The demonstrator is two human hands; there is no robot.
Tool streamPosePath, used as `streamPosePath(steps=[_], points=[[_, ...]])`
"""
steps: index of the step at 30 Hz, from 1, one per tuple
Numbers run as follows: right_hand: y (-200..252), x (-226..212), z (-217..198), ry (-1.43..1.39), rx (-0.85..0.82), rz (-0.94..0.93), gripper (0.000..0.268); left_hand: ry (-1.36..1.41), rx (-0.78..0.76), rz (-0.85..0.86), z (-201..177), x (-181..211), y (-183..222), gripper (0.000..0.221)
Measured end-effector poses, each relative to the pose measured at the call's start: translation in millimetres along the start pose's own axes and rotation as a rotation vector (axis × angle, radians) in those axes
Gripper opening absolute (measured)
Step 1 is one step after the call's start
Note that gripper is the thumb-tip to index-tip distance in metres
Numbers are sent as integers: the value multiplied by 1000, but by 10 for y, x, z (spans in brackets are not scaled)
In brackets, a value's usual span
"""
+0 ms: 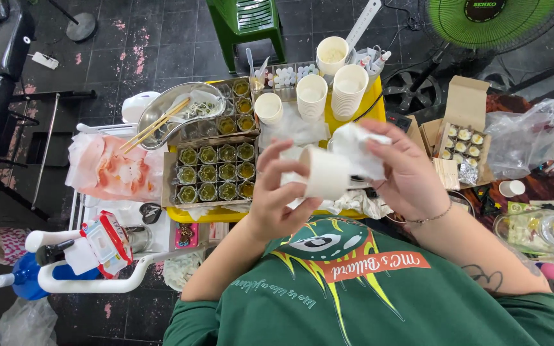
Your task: Cleaning the interior and exterior of paper cups using a tissue.
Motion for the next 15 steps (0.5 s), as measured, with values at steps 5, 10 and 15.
streamPosePath(steps=[5, 10, 15], points=[[158, -217, 24, 257, -3, -375, 34, 347, -7, -79, -26, -20, -58, 20], [259, -320, 336, 859, 17, -536, 30, 251, -187, -285, 113, -28, -69, 38], [391, -306, 1036, 1696, -606, -909, 42, 735, -130, -335, 196, -147, 26, 93]])
Point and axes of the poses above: each hand's wrist, its own y-axis away from the middle knuckle, its own z-axis out of the palm, x = y × z, the point moved 6 cm from there along -y, towards the middle knuckle, and after that the axes turned 13 degrees about -x, right-handed, at the moved point
